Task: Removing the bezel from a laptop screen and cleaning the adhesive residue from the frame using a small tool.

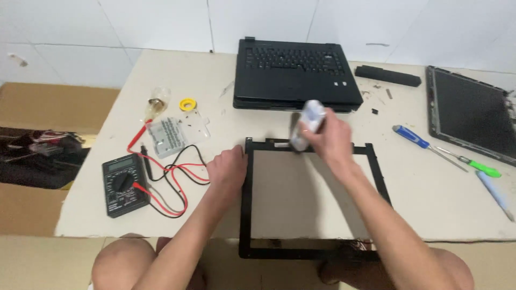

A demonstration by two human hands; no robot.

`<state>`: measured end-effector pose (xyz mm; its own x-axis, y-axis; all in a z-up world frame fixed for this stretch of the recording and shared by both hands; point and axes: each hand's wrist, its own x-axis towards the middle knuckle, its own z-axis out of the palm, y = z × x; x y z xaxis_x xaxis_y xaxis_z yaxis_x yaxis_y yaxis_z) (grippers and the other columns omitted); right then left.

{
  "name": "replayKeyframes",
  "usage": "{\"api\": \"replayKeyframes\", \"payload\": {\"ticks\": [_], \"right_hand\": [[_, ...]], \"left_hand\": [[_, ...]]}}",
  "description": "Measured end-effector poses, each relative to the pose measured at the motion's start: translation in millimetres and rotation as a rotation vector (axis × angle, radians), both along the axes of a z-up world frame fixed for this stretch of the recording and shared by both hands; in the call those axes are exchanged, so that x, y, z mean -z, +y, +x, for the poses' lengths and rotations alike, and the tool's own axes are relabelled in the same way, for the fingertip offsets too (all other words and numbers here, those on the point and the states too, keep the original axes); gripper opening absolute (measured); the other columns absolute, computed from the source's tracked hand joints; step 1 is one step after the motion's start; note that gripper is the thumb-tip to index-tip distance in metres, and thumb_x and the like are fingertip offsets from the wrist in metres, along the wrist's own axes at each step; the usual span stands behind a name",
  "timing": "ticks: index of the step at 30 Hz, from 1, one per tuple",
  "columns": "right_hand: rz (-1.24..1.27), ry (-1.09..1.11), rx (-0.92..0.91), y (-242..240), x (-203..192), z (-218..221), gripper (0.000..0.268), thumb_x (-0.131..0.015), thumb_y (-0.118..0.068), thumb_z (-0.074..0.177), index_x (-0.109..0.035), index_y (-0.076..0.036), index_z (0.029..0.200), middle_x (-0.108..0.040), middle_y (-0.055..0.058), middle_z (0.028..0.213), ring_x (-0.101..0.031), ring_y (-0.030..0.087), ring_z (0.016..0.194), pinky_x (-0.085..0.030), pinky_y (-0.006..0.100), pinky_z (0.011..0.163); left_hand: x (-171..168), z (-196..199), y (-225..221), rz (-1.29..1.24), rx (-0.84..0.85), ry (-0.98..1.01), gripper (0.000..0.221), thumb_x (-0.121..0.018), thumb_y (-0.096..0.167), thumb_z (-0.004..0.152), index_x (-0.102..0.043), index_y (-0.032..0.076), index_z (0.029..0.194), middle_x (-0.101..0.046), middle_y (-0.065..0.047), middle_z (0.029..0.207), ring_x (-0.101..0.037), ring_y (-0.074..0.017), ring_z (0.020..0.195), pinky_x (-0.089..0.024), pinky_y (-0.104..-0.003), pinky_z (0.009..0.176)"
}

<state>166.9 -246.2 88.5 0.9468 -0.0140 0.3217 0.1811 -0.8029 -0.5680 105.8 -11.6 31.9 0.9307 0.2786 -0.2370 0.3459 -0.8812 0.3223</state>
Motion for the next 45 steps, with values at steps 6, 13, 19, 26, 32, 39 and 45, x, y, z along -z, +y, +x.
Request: {"api": "replayKeyframes", "payload": {"ticks": [6, 13, 19, 26, 32, 39, 45], "right_hand": [[-0.088, -0.057, 0.251, -133, -10, -13, 0.050, -0.083, -0.038, 0.086, -0.060, 0.004, 0.100, -0.070, 0.024, 0.083, -0.069, 0.045, 0.089, -0.050, 0.057, 0.073], [0.007, -0.171, 0.285, -129, -22, -18, 0.042, -0.084, -0.026, 0.087, -0.063, 0.005, 0.107, -0.071, 0.024, 0.091, -0.071, 0.038, 0.086, -0.054, 0.052, 0.075], [0.385, 0.031, 0.084, -5, -13, -12, 0.055, -0.089, -0.037, 0.074, -0.065, -0.004, 0.111, -0.073, 0.015, 0.092, -0.072, 0.023, 0.083, -0.058, 0.041, 0.074], [0.210, -0.420, -0.102, 118, 41, -1, 0.044, -0.085, -0.050, 0.070, -0.062, -0.017, 0.089, -0.066, 0.001, 0.059, -0.070, 0.021, 0.063, -0.056, 0.033, 0.060], [0.130, 0.006, -0.117, 67, 18, 10, 0.047, -0.084, -0.046, 0.074, -0.060, -0.012, 0.096, -0.071, 0.007, 0.072, -0.073, 0.027, 0.077, -0.056, 0.044, 0.070], [0.746, 0.260, -0.032, -27, -20, -14, 0.037, -0.087, -0.017, 0.076, -0.063, -0.005, 0.102, -0.073, 0.009, 0.085, -0.074, 0.017, 0.076, -0.065, 0.027, 0.072], [0.790, 0.200, -0.054, -63, -51, -66, 0.032, -0.086, -0.011, 0.078, -0.060, -0.005, 0.096, -0.064, 0.004, 0.083, -0.070, 0.012, 0.075, -0.064, 0.028, 0.073]], "left_hand": [[36, 23, 2, 0.097, 0.078, -0.026, 0.020, -0.053, 0.032, 0.094, -0.067, 0.019, 0.098, -0.070, -0.008, 0.087, -0.072, -0.0301, 0.091, -0.055, -0.046, 0.079], [-27, -3, 2, 0.051, 0.058, -0.020, 0.019, -0.056, 0.032, 0.094, -0.069, 0.017, 0.098, -0.071, -0.007, 0.086, -0.073, -0.0288, 0.090, -0.055, -0.044, 0.077], [-76, -37, 6, -0.004, 0.028, 0.015, 0.015, -0.063, 0.029, 0.091, -0.073, 0.018, 0.088, -0.073, -0.005, 0.085, -0.073, -0.0323, 0.093, -0.054, -0.042, 0.079], [-111, -58, 23, -0.134, 0.043, 0.045, 0.027, -0.080, 0.038, 0.077, -0.073, 0.014, 0.087, -0.074, -0.017, 0.095, -0.068, -0.0430, 0.105, -0.051, -0.047, 0.089], [-88, -55, 28, -0.004, 0.086, 0.123, 0.035, -0.081, 0.045, 0.072, -0.074, 0.015, 0.089, -0.074, -0.015, 0.100, -0.068, -0.0400, 0.107, -0.053, -0.048, 0.088], [-84, -48, -3, -0.158, 0.108, 0.010, 0.034, -0.064, 0.048, 0.088, -0.072, 0.016, 0.095, -0.075, -0.009, 0.092, -0.071, -0.0352, 0.099, -0.054, -0.047, 0.085], [16, -13, -20, 0.262, 0.210, -0.105, 0.029, -0.049, 0.042, 0.100, -0.067, 0.020, 0.100, -0.070, -0.001, 0.082, -0.073, -0.0281, 0.085, -0.057, -0.053, 0.067]]}}
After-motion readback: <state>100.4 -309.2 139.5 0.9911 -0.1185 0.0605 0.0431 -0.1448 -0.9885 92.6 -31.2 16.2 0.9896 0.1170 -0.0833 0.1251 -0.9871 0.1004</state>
